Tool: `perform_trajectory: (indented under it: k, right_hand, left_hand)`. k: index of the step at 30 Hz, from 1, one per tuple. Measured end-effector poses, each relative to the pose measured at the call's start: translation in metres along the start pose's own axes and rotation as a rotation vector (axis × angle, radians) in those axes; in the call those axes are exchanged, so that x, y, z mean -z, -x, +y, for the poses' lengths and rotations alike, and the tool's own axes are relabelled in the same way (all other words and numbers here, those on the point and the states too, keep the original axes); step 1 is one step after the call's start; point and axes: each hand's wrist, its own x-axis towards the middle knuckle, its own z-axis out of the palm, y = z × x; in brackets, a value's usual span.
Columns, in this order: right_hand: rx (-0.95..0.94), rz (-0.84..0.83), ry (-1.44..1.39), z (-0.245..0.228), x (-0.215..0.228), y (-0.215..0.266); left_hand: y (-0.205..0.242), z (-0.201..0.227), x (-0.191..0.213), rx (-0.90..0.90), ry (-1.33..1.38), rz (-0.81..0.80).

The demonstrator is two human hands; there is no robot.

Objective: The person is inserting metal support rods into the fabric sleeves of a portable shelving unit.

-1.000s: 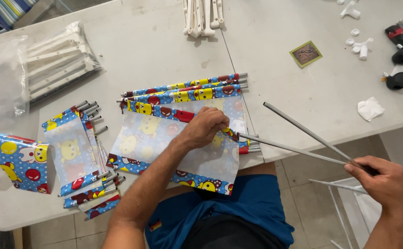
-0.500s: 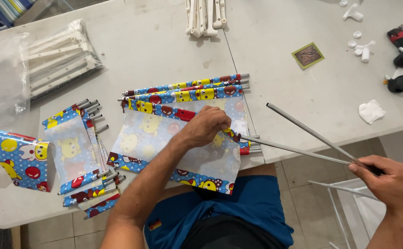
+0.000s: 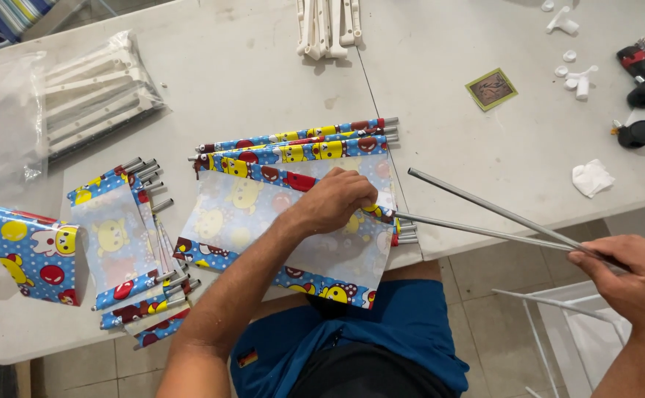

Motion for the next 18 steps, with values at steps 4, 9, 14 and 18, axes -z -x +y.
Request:
perform_trajectory:
  k: [4, 9, 14, 18]
  right_hand:
    - [-0.059, -0.066, 0.189, -0.004, 0.003, 0.001]
    - [-0.051, -0.027, 0.159, 0.011, -0.017, -0.012]
    - [-0.215, -0.201, 0.249, -0.052, -0.04, -0.068]
    - [-0.141, -0.295, 0.138, -0.096, -0.09, -0.102]
  left_hand:
    - [-0.003, 0.007, -0.007, 0.045, -0.145, -0.031]
    - [-0.012, 0.023, -0.009, 0.076, -0.328, -0.04]
    - [-0.032, 0.034, -0.018, 0.074, -0.362, 0.051]
    - [-0.04, 0.047, -0.019, 0.051, -0.397, 0.131]
